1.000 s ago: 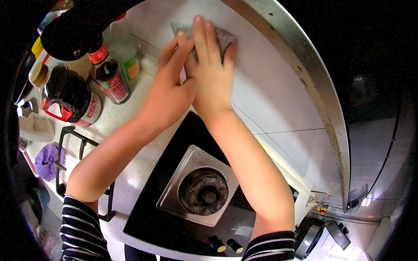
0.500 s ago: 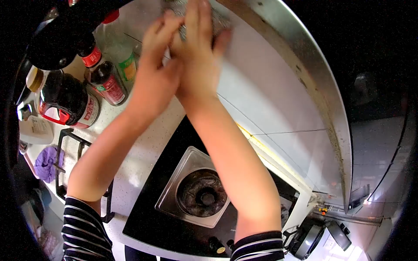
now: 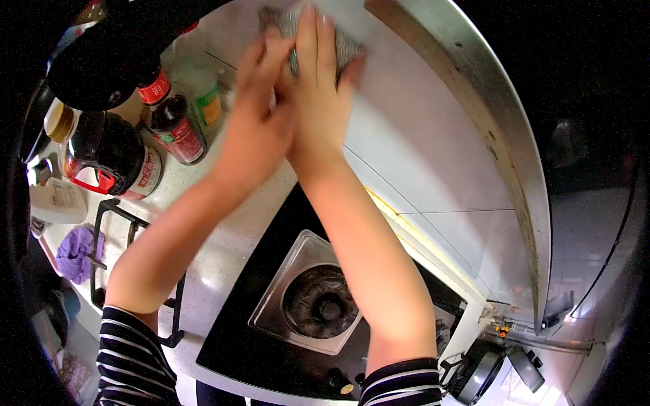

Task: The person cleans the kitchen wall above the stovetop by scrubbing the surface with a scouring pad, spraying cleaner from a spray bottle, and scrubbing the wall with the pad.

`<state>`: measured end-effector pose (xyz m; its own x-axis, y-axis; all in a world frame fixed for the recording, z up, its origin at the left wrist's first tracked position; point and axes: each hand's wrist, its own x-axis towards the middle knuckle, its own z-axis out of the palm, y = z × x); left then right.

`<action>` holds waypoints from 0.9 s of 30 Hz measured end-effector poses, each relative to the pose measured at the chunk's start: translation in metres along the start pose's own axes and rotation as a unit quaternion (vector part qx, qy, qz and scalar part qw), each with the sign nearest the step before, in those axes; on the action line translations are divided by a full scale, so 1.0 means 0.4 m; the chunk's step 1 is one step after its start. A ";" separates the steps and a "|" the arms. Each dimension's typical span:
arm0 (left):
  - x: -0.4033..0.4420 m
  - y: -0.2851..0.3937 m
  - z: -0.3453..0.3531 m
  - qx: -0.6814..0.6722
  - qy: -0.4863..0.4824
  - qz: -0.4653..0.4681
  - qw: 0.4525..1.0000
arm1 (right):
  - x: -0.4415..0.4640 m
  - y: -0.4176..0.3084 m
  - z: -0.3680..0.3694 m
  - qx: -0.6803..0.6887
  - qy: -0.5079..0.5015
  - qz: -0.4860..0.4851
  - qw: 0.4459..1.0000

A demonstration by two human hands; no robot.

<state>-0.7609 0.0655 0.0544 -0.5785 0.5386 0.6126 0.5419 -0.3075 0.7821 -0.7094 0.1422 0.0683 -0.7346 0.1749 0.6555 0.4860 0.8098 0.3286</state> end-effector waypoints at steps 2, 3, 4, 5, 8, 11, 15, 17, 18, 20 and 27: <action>-0.088 -0.031 0.054 -0.008 -0.007 -0.060 0.998 | -0.090 0.022 0.023 -0.004 -0.070 -0.038 0.997; -0.118 -0.035 0.068 -0.013 -0.010 -0.089 0.996 | -0.125 0.034 0.028 -0.007 -0.104 -0.058 0.993; -0.134 -0.028 0.066 -0.034 -0.047 -0.131 0.990 | -0.151 0.047 0.022 -0.028 -0.143 -0.079 0.986; -0.151 -0.021 0.063 -0.055 -0.085 -0.174 0.980 | -0.175 0.058 0.012 -0.048 -0.182 -0.099 0.977; -0.146 0.000 0.054 -0.126 -0.100 -0.226 0.961 | -0.186 0.063 0.012 -0.056 -0.159 -0.106 0.980; -0.084 0.046 0.049 -0.104 -0.072 -0.124 0.984 | -0.108 0.062 -0.011 -0.049 -0.064 -0.047 0.996; -0.039 0.066 0.073 -0.023 -0.007 -0.006 1.000 | -0.052 0.054 -0.006 -0.005 0.033 0.001 0.999; -0.043 0.043 0.082 -0.029 0.030 -0.001 0.999 | -0.042 0.043 0.011 0.003 0.037 -0.017 0.999; -0.051 0.026 0.087 -0.033 0.047 -0.001 0.998 | -0.043 0.039 0.015 0.019 0.011 -0.034 0.999; -0.075 -0.026 0.083 -0.022 0.057 -0.062 0.996 | -0.059 0.021 0.046 -0.073 -0.010 -0.104 0.992; -0.091 -0.015 0.065 -0.136 -0.017 -0.242 0.960 | -0.111 0.021 0.036 -0.029 -0.105 -0.132 0.985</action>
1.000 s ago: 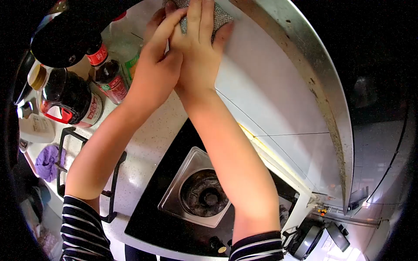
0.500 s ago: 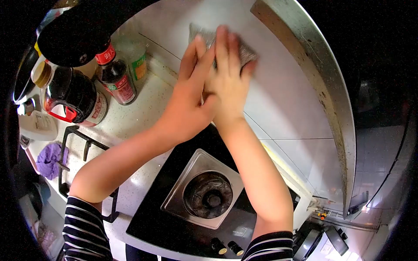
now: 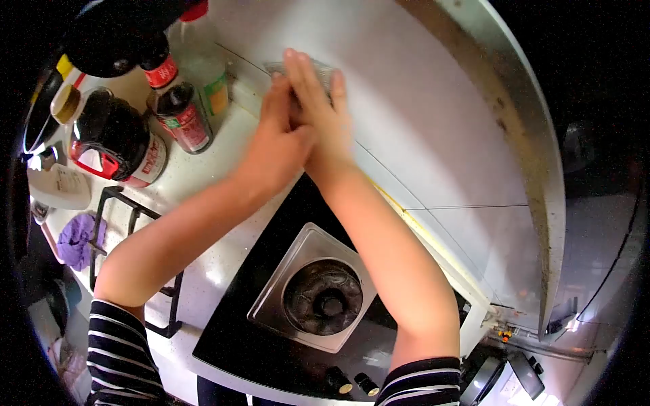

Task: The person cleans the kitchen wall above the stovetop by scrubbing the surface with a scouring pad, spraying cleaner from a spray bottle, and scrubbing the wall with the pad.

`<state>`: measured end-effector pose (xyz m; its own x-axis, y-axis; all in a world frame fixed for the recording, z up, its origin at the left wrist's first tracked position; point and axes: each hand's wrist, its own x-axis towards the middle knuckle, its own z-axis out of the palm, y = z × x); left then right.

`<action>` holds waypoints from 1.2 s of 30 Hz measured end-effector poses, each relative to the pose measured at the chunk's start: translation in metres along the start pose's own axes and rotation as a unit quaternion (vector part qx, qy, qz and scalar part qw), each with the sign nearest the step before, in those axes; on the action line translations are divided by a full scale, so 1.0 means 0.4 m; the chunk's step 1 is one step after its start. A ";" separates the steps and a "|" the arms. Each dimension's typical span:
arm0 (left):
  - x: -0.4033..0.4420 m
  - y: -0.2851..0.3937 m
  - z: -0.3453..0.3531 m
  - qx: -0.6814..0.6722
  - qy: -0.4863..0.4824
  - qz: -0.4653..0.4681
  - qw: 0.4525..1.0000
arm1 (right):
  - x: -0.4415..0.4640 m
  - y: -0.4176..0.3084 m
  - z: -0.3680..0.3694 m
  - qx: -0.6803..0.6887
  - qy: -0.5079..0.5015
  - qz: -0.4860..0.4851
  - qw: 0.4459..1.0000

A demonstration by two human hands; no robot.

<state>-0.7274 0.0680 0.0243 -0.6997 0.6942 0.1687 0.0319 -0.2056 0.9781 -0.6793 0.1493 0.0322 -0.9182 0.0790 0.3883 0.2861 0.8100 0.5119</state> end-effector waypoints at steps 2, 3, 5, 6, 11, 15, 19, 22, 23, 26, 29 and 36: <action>-0.014 0.067 0.000 0.089 -0.026 0.070 0.993 | 0.021 0.025 -0.036 0.048 0.064 0.044 0.996; -0.007 0.089 0.005 0.073 -0.037 0.095 0.992 | 0.039 0.038 -0.063 0.054 0.077 0.061 0.994; 0.012 0.076 0.023 0.081 0.015 0.141 0.987 | 0.055 0.048 -0.073 0.041 0.095 0.069 0.992; 0.017 0.070 0.029 0.087 0.038 0.166 0.982 | 0.057 0.044 -0.069 0.019 0.082 0.066 0.994; 0.043 -0.025 0.014 0.030 0.112 0.099 0.988 | 0.061 -0.009 -0.003 -0.055 0.028 0.014 0.998; 0.030 -0.081 -0.029 -0.112 0.052 -0.053 0.991 | 0.021 -0.049 0.072 -0.139 -0.048 -0.042 0.988; -0.011 -0.060 -0.029 -0.131 -0.014 -0.107 0.985 | -0.036 -0.034 0.040 -0.121 -0.130 -0.062 0.982; -0.042 -0.024 -0.001 -0.054 -0.087 -0.096 0.990 | -0.106 0.031 -0.001 -0.023 -0.158 -0.026 0.987; -0.057 -0.025 0.027 -0.031 -0.096 -0.042 0.994 | -0.125 0.056 -0.034 -0.018 -0.168 -0.004 0.986; -0.073 0.047 0.078 0.048 -0.070 0.182 0.980 | -0.095 0.101 -0.102 -0.031 -0.059 0.088 0.994; -0.021 0.127 0.102 0.026 -0.013 0.255 0.967 | -0.017 0.137 -0.154 -0.024 0.081 0.148 0.985; -0.049 0.068 0.118 0.007 0.029 0.145 0.989 | -0.059 0.106 -0.069 -0.030 0.063 0.075 0.995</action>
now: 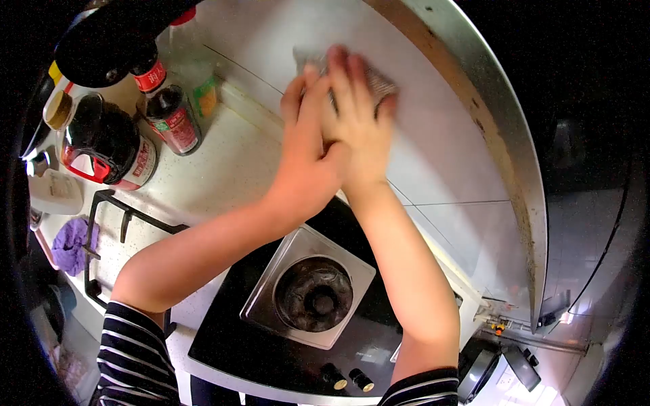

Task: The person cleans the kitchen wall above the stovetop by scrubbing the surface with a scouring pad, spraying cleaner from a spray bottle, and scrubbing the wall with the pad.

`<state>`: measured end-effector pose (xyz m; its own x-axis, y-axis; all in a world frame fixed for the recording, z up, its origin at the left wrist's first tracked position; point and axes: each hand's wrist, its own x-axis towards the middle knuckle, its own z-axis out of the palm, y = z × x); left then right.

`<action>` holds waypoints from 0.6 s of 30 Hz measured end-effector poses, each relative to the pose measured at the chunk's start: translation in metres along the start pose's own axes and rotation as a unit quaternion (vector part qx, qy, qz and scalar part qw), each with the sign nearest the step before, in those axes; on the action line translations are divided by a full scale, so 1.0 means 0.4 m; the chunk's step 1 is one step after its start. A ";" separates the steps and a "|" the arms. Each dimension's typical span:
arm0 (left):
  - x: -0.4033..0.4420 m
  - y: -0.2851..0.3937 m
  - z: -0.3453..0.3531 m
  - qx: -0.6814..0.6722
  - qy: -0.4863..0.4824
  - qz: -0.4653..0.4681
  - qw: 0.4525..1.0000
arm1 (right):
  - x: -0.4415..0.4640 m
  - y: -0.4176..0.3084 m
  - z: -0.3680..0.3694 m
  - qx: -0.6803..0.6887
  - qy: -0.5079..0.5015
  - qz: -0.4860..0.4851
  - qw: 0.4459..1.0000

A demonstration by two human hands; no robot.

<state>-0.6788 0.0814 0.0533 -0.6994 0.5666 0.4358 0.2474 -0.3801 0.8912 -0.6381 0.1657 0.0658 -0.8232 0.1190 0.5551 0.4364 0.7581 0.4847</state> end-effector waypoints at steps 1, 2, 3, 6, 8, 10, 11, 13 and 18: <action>-0.024 -0.007 -0.007 -0.031 -0.018 -0.044 0.998 | -0.023 0.000 0.005 -0.009 -0.009 -0.008 1.000; -0.036 -0.016 -0.013 -0.048 -0.041 -0.071 0.995 | -0.040 0.000 0.010 -0.018 -0.015 -0.017 1.000; -0.049 -0.024 -0.020 -0.064 -0.064 -0.098 0.991 | -0.054 -0.001 0.014 -0.025 -0.021 -0.028 0.999; -0.029 -0.022 -0.010 0.026 -0.027 -0.001 0.999 | -0.029 0.001 -0.010 0.002 -0.012 -0.021 1.000; 0.032 0.002 -0.015 0.055 0.002 0.095 0.994 | 0.040 0.001 -0.044 0.031 0.023 0.018 0.999; 0.082 0.039 -0.017 0.072 0.017 0.169 0.983 | 0.087 0.018 -0.053 0.010 0.048 0.044 0.998; 0.100 0.058 -0.019 0.075 0.018 0.197 0.977 | 0.093 0.029 -0.048 0.003 0.057 0.051 0.997; 0.104 0.077 -0.002 0.153 0.049 0.234 0.959 | 0.075 0.044 -0.051 0.009 0.045 0.060 0.997; 0.042 0.099 0.030 0.137 -0.073 0.275 0.949 | -0.052 0.056 -0.082 0.015 0.003 0.101 0.995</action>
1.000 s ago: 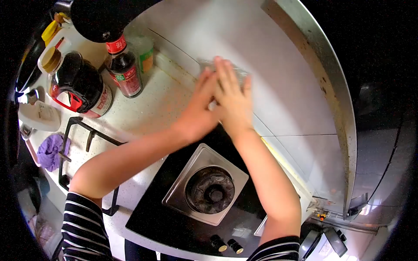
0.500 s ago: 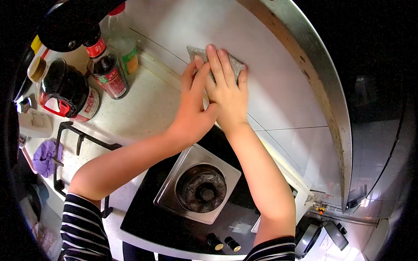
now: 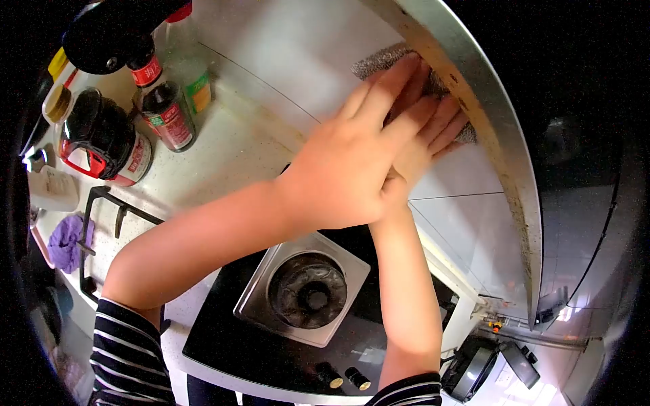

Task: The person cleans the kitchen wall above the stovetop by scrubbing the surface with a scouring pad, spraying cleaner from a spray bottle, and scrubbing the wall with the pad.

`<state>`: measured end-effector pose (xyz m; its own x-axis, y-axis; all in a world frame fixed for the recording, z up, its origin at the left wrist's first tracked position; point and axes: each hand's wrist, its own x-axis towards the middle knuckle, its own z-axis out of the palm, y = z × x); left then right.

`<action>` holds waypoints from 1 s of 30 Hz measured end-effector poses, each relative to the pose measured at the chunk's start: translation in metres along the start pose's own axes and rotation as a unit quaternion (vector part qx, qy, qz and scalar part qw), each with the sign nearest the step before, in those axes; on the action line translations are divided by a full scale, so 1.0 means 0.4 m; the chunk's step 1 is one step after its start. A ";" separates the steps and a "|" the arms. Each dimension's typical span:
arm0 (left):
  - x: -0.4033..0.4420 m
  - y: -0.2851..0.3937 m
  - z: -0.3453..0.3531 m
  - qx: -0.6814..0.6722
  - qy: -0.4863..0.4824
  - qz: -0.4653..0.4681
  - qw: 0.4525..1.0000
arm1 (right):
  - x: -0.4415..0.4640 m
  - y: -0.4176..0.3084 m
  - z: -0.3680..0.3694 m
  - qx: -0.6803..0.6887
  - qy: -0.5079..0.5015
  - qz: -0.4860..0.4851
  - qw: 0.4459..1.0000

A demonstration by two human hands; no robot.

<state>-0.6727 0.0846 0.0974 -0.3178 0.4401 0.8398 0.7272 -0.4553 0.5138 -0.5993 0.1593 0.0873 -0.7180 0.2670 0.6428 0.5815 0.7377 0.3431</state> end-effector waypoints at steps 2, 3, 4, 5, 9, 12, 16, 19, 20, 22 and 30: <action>0.000 -0.009 -0.004 -0.004 -0.001 0.025 1.000 | 0.015 -0.014 0.000 0.001 0.016 0.011 1.000; 0.000 -0.016 -0.006 0.004 0.001 -0.001 1.000 | 0.036 -0.025 0.004 0.002 0.027 0.015 1.000; 0.003 -0.025 -0.014 0.011 0.004 -0.029 1.000 | 0.062 -0.036 0.002 0.003 0.040 0.014 0.999; 0.003 -0.034 -0.020 0.017 0.006 -0.058 0.998 | 0.095 -0.048 0.009 0.003 0.055 0.012 0.998; 0.021 -0.054 -0.012 0.013 0.071 -0.021 0.997 | 0.130 -0.040 0.024 0.001 0.085 0.015 0.996; 0.008 -0.021 0.039 0.034 0.127 -0.037 0.991 | 0.072 0.011 0.007 0.002 0.051 0.015 0.999; -0.035 0.083 0.107 -0.026 -0.077 -0.054 0.995 | -0.021 0.101 -0.029 -0.010 0.011 0.040 0.999; -0.048 0.141 0.185 -0.038 -0.061 -0.007 0.997 | -0.093 0.149 -0.057 -0.018 0.003 0.071 0.997; -0.047 0.146 0.188 -0.035 -0.080 0.002 0.996 | -0.108 0.157 -0.065 -0.017 0.001 0.080 0.997; -0.059 0.143 0.188 -0.028 -0.119 0.015 0.992 | -0.134 0.155 -0.064 -0.006 -0.003 0.093 0.996; -0.072 0.086 0.191 0.058 0.032 -0.070 0.995 | -0.090 0.128 -0.019 0.035 0.018 0.014 0.999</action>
<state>-0.5920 0.1154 0.0774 -0.4570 0.4407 0.7726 0.7371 -0.2985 0.6063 -0.5409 0.1828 0.0868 -0.6869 0.2665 0.6761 0.5719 0.7722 0.2766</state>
